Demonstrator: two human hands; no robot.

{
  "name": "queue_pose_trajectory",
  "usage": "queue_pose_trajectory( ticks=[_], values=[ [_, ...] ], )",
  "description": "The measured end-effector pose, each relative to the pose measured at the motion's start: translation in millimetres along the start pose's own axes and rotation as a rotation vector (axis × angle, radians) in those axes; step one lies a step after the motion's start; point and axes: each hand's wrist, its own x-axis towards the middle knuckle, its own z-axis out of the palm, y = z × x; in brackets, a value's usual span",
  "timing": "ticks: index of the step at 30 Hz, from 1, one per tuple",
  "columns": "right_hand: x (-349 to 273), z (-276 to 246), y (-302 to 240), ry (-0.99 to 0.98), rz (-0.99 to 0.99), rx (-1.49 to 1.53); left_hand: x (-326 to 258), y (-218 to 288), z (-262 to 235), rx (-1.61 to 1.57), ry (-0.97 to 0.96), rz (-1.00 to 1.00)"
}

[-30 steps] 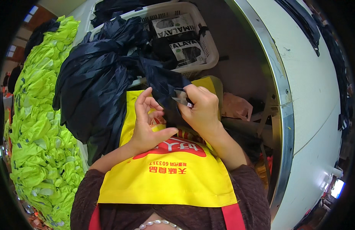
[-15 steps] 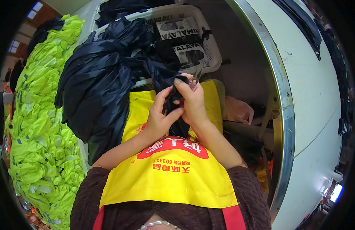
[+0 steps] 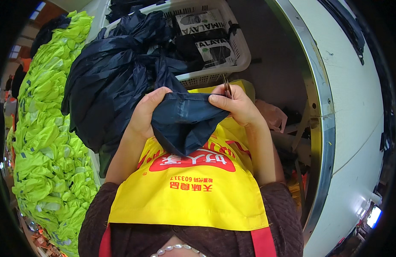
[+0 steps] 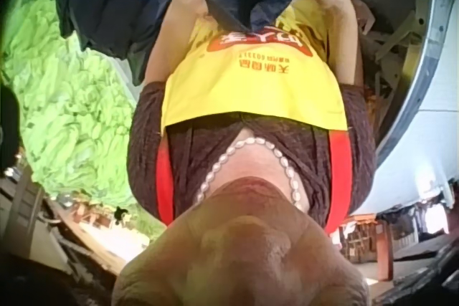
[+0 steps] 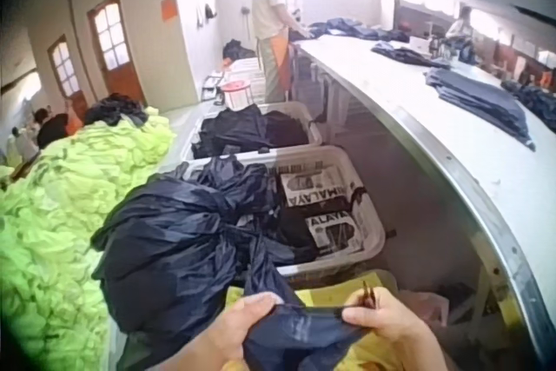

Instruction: The person uses scissors to cut the edges of dark blue fabric pieces one at a time. They repeatedly pick up a piece, trim its edges, and place it into a white basket. The person also folds a larger piece of fabric on the table.

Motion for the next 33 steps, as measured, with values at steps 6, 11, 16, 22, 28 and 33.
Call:
queue_pose_trajectory(
  ticks=[6, 11, 16, 22, 28, 33],
  values=[
    [3, 0, 14, -0.002, -0.092, -0.019, -2, 1, 13, 0.238, 0.147, -0.105],
    [-4, 17, -4, 0.517, -0.601, -0.995, 3, -6, 18, 0.28, 0.26, -0.006],
    [-18, 47, -17, 0.335, -0.709, -0.919, 5, -16, 20, 0.311, 0.17, 0.04],
    [-2, 36, 3, 0.311, -0.863, -1.09, 7, -22, 28, 0.485, 0.207, 0.1],
    [0, 36, 2, 0.246, -1.016, -1.193, 15, -28, 23, 0.354, 0.285, 0.036],
    [-4, 32, 0, 0.233, -0.768, -0.82, 16, -29, 22, 0.311, 0.274, 0.026]
  ],
)
